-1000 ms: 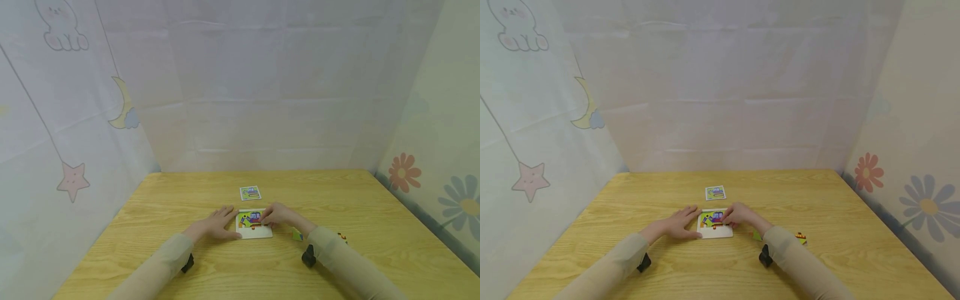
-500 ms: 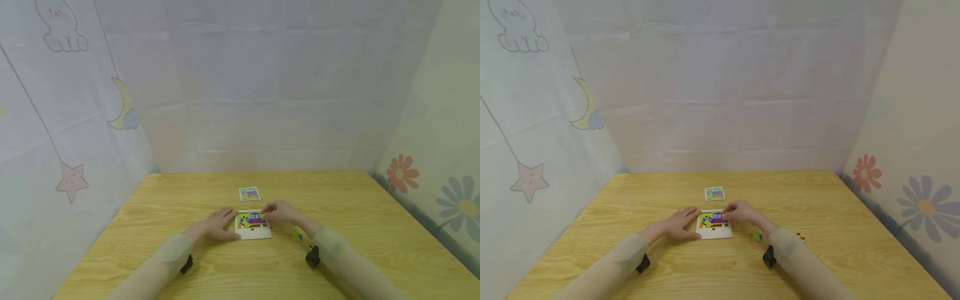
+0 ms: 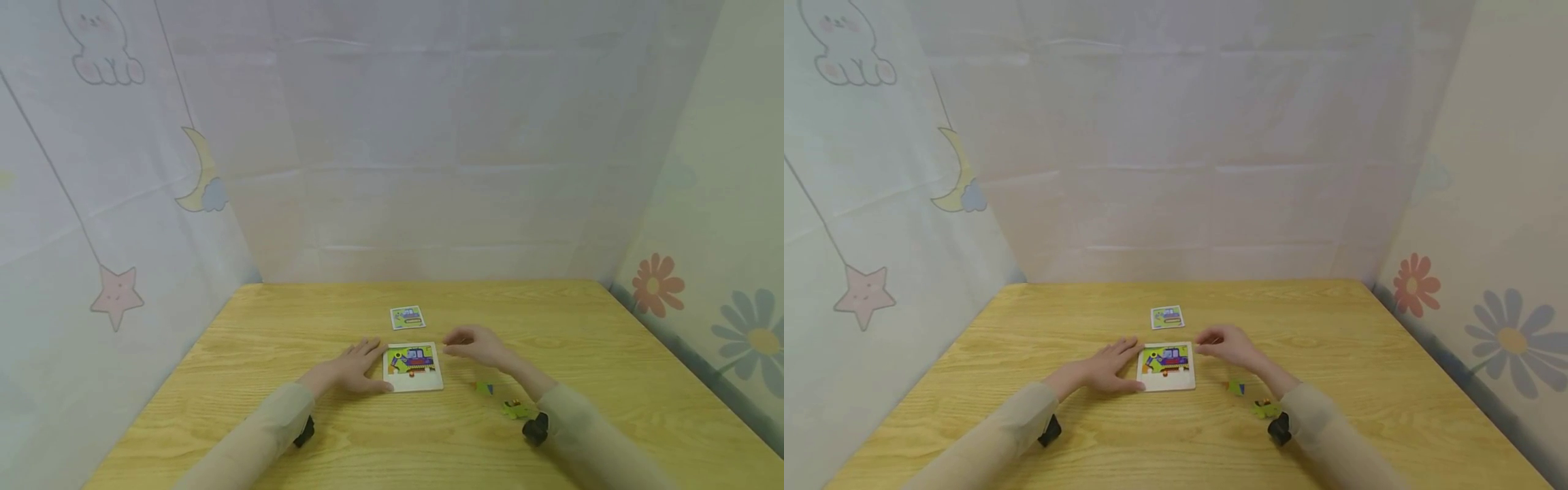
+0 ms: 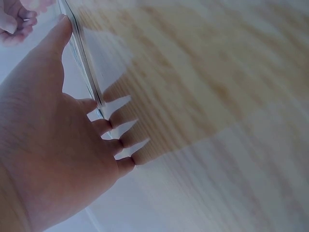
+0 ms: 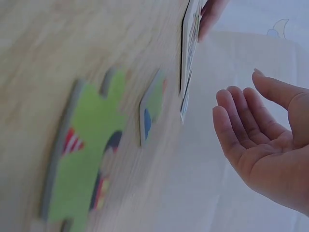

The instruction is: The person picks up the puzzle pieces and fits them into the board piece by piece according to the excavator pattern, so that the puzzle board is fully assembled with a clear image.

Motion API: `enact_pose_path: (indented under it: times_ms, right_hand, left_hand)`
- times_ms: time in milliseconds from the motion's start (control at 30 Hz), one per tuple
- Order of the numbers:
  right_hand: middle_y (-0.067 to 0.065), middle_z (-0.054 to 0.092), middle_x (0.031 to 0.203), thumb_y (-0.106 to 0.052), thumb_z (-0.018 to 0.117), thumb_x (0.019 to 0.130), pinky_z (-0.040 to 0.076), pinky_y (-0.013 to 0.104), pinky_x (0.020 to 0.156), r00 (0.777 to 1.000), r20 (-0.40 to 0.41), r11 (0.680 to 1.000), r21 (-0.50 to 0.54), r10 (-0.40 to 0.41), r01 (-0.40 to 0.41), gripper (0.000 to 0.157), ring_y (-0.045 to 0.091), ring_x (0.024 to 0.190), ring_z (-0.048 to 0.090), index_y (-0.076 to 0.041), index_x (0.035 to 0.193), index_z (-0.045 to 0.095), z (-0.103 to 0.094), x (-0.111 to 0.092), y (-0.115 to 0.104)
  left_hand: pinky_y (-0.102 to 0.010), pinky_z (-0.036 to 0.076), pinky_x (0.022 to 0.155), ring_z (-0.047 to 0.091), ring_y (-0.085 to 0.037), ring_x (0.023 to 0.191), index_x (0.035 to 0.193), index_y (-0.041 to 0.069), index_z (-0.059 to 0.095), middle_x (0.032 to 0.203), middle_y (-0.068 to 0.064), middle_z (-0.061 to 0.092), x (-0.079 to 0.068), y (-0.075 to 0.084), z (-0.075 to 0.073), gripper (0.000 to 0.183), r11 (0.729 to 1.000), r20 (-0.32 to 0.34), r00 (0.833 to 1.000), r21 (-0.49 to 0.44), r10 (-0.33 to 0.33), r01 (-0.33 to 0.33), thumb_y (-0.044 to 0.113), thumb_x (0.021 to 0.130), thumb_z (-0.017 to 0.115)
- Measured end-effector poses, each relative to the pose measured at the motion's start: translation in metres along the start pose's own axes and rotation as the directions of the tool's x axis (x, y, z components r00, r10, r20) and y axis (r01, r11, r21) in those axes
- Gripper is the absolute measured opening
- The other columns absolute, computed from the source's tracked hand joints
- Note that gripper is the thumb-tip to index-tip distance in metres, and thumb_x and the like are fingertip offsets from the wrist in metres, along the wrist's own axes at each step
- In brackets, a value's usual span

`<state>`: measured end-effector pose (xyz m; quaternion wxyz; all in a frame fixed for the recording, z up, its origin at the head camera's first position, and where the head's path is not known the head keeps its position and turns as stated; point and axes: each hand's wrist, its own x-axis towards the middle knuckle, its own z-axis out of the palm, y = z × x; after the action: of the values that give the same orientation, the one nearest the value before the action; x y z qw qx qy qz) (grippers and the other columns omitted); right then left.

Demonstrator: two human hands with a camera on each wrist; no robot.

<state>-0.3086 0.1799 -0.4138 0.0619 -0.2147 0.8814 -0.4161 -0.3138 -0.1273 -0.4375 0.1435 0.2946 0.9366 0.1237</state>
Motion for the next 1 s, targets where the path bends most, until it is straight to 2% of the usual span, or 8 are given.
enact_pose_path:
  times_ms: [233,700,833,1000]
  right_hand:
    - [0.001,0.067,0.101,-0.033,0.066,0.088,0.053,0.031,0.079,0.999,-0.028,1.000,-0.018,0.023,-0.024,0.035,0.016,0.094,0.062,-0.005,0.108,0.065,-0.012,-0.015,0.003]
    - [0.003,0.068,0.100,-0.032,0.066,0.088,0.052,0.025,0.078,1.000,-0.006,0.999,-0.045,0.002,-0.002,0.034,0.017,0.093,0.062,-0.003,0.105,0.066,-0.020,-0.042,0.012]
    - [0.004,0.067,0.101,-0.032,0.065,0.089,0.053,0.029,0.079,1.000,0.006,0.999,-0.052,-0.016,0.017,0.034,0.018,0.094,0.062,-0.003,0.106,0.065,-0.022,-0.048,0.014]
    - [0.002,0.067,0.102,-0.033,0.064,0.089,0.053,0.032,0.080,1.000,0.013,0.999,-0.046,0.002,-0.001,0.033,0.017,0.094,0.062,-0.005,0.106,0.065,-0.025,-0.053,0.014]
  left_hand:
    - [-0.056,0.012,0.116,0.006,-0.038,0.144,0.151,0.006,0.015,0.158,-0.015,0.009,0.002,-0.002,0.000,0.095,1.000,-0.014,1.000,0.014,-0.011,0.011,0.065,0.085,0.052]
    - [-0.056,0.012,0.116,0.005,-0.038,0.144,0.151,0.008,0.014,0.158,-0.014,0.008,0.004,-0.004,0.003,0.096,1.000,-0.005,1.000,0.026,-0.007,0.007,0.068,0.084,0.049]
    - [-0.056,0.012,0.116,0.005,-0.038,0.144,0.151,0.008,0.014,0.158,-0.014,0.007,0.003,-0.003,0.003,0.097,1.000,-0.001,1.000,0.025,-0.005,0.005,0.068,0.084,0.049]
    - [-0.055,0.011,0.116,0.004,-0.038,0.144,0.151,0.007,0.014,0.158,-0.014,0.007,0.001,-0.002,0.002,0.096,1.000,0.003,1.000,0.020,-0.009,0.009,0.067,0.084,0.050]
